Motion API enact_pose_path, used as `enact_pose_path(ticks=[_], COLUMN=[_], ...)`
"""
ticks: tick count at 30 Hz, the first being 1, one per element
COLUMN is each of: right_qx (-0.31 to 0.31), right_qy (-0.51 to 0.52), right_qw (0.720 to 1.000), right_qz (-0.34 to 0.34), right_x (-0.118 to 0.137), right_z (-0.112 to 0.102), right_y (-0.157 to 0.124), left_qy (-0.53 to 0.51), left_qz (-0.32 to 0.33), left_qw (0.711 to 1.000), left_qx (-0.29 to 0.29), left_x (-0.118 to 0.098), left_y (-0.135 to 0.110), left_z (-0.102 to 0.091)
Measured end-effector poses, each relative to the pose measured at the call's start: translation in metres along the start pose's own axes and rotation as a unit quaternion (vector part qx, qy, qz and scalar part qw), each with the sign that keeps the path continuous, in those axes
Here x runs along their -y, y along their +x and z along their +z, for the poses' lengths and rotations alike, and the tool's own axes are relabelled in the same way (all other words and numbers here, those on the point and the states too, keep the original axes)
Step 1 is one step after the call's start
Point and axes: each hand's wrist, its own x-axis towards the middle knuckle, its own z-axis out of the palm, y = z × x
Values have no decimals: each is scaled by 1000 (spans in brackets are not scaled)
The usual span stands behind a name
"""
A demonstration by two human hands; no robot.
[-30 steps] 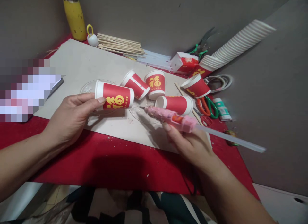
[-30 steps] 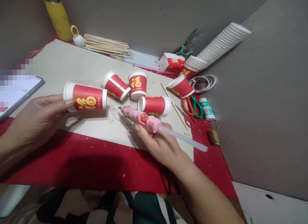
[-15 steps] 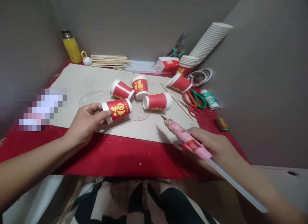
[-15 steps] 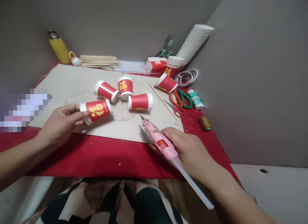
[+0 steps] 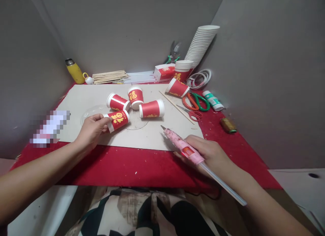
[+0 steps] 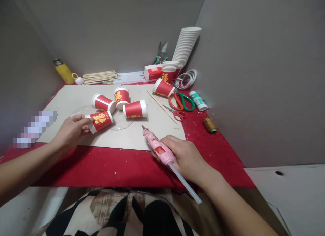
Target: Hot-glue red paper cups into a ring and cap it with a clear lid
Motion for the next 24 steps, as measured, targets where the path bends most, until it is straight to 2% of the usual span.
enact_pose_path(ticks=[3,9,11,12,14,16,18,19,20,21,24], right_qx=[-10,-20,-19,-18,-22,-28,-31,-31,-31,-27,-13], right_qy=[14,31,29,28,26,28,30,31,31,32,33], right_qw=[1000,999,999,999,999,999,999,999,999,999,999], right_qz=[-11,-26,-22,-20,-21,-20,-15,-11,-8,-5,3], right_x=[-1,-3,-3,-3,-3,-2,-1,-1,-1,-1,-1], right_z=[4,7,7,7,7,7,7,6,6,6,5], right_y=[0,0,-1,-1,-1,0,1,2,2,3,3], left_qy=[49,98,140,180,285,394,483,519,549,572,603], left_qz=[10,1,20,51,168,318,414,431,432,420,376], left_qw=[999,994,989,982,944,862,770,733,708,695,694], left_qx=[0,39,44,36,4,3,54,84,105,115,116], left_x=[0,-5,-7,-8,-10,-13,-16,-17,-19,-20,-25], left_y=[-2,-11,-15,-17,-20,-20,-15,-12,-8,-3,7], left_z=[0,-10,-16,-19,-23,-22,-16,-12,-8,-3,4])
